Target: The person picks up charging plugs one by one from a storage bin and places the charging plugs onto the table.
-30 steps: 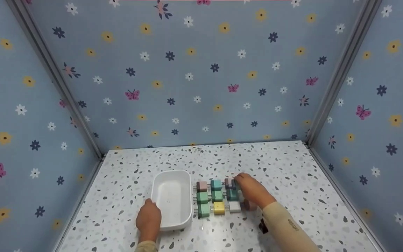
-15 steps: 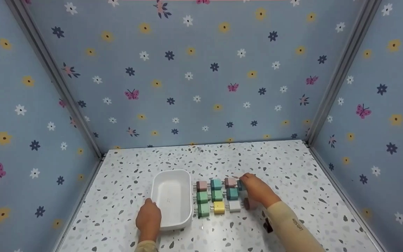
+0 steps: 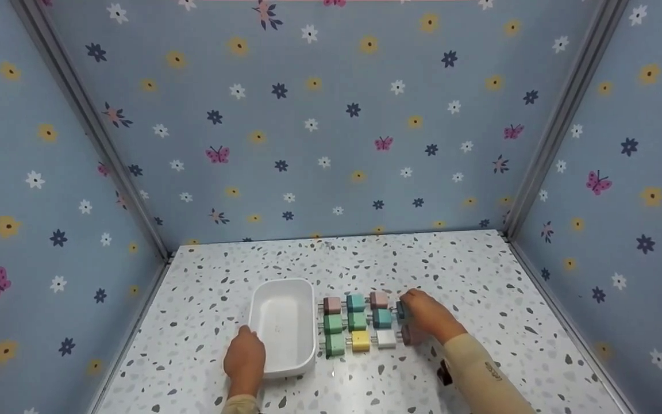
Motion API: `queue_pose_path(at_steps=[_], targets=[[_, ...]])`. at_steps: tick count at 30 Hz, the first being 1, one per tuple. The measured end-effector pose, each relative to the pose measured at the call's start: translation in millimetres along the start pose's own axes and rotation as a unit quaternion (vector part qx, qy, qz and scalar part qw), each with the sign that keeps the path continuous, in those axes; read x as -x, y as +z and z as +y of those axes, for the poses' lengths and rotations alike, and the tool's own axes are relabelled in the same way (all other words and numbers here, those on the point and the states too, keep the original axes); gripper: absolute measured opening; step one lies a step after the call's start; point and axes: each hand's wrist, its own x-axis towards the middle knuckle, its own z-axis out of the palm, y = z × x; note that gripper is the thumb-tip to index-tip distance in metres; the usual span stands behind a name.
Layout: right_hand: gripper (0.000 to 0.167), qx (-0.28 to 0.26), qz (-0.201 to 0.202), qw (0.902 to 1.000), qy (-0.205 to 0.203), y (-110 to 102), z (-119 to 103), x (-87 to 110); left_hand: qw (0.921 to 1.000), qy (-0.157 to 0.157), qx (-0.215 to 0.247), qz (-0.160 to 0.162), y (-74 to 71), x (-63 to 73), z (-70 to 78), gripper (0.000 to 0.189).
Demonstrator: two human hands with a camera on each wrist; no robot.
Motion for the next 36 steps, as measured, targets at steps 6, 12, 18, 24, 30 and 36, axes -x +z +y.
queue_pose_path(at_steps=[6,12,18,24,30,36], targets=[[0.051,-0.003,0.003,0.9999,-0.010,1.8,4.7,1.3,1.0000,-0.001,0.002,0.000,0.6,0.0,0.5,0.041],[0.046,0.000,-0.001,0.9997,-0.024,7.3,6.5,0.7,0.9999,0.010,0.002,0.005,1.7,0.2,-0.6,0.041],[0.044,-0.013,-0.014,0.9998,-0.006,9.2,7.9,-2.4,0.9999,-0.001,-0.010,0.003,1.7,1.0,1.1,0.044],[0.045,-0.028,-0.019,0.9993,0.012,9.2,9.1,-2.7,0.9999,0.001,-0.014,0.006,-1.9,0.2,3.4,0.044],[0.045,-0.056,-0.009,0.9983,0.012,8.3,9.5,-1.0,0.9999,0.001,-0.005,0.014,-1.8,-1.2,5.5,0.040],[0.052,-0.064,-0.010,0.9978,0.013,11.7,10.1,-0.5,0.9998,0.008,0.000,0.017,0.1,2.7,1.7,0.043]])
